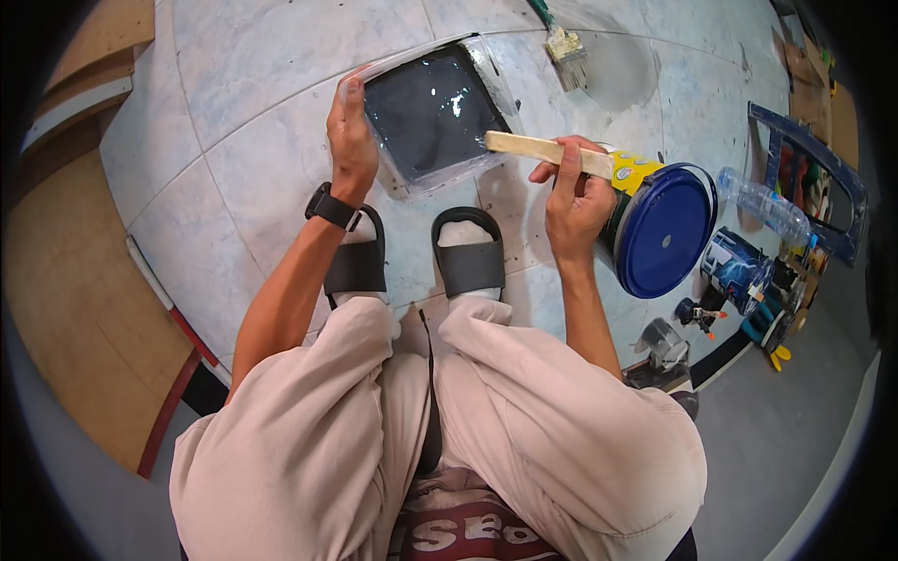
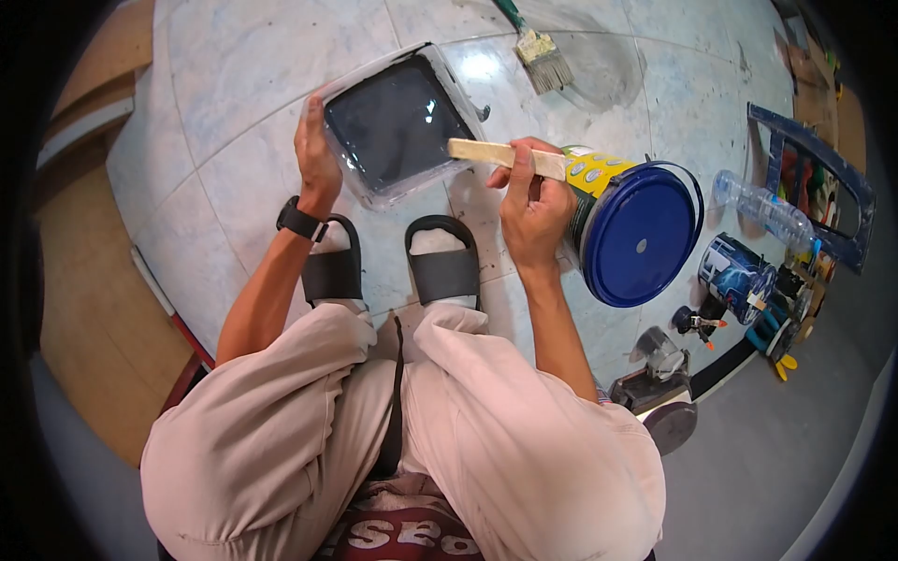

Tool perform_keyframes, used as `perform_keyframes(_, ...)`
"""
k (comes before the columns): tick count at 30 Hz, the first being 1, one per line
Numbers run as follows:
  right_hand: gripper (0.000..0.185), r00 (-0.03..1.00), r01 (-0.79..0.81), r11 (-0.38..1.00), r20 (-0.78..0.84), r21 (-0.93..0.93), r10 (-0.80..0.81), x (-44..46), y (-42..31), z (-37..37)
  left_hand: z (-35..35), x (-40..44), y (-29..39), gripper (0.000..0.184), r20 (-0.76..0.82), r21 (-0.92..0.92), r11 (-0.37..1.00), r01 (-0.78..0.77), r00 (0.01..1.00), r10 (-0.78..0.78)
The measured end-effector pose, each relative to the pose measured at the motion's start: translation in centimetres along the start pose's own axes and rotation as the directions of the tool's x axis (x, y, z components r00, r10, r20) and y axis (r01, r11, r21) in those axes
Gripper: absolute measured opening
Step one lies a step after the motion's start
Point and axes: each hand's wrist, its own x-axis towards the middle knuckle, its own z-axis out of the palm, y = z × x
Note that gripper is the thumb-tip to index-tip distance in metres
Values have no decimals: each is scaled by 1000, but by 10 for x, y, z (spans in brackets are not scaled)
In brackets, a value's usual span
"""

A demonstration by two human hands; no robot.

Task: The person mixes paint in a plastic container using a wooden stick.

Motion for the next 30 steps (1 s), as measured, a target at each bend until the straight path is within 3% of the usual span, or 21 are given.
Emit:
perform_keyframes(2,27,992,-99,981,-64,165,110,-12,10,9,-2,0,-6,56,-25,12,1000,24,999,-24)
perform_keyframes(9,29,954,-264,894,-39,362,298,-20,3,49,1,-2,-3,56,-25,51,999,14,1000,-13)
perform_keyframes(11,33,951,-273,904,-51,328,306,-5,1,52,1,-3,-4,57,1,36,999,-36,999,36)
perform_keyframes(13,36,960,-218,879,-69,424,272,14,-4,53,1,-3,-6,56,-13,50,998,-37,999,38)
perform_keyframes(15,32,977,-150,909,-85,388,197,31,-8,43,-1,-3,-7,54,-28,65,997,-38,999,39)
perform_keyframes(17,23,990,140,980,-33,142,-136,40,-12,33,0,-3,-6,54,-7,13,1000,-8,1000,8)
perform_keyframes(18,14,979,199,979,49,-30,-198,39,-12,23,1,-4,-5,54,-7,12,1000,-8,1000,8)
perform_keyframes(19,14,979,200,979,49,-31,-198,35,-12,18,2,-5,-4,54,-5,-8,1000,-7,1000,7)
perform_keyframes(21,12,929,369,885,151,-285,-338,25,-11,13,5,-6,0,54,-8,-27,1000,-6,1000,5)
perform_keyframes(23,15,939,343,902,120,-264,-322,9,-11,20,6,-7,2,54,-16,-18,1000,-2,1000,1)
perform_keyframes(25,20,995,-72,997,64,-36,74,-4,-14,32,4,-5,-3,54,-24,21,1000,-19,1000,19)
perform_keyframes(27,22,995,-89,995,58,41,86,-7,-14,49,1,-4,-5,54,-25,61,998,-34,999,36)
perform_keyframes(30,22,990,-135,937,1,323,142,1,-15,63,1,-6,-7,55,2,-7,1000,10,1000,-10)
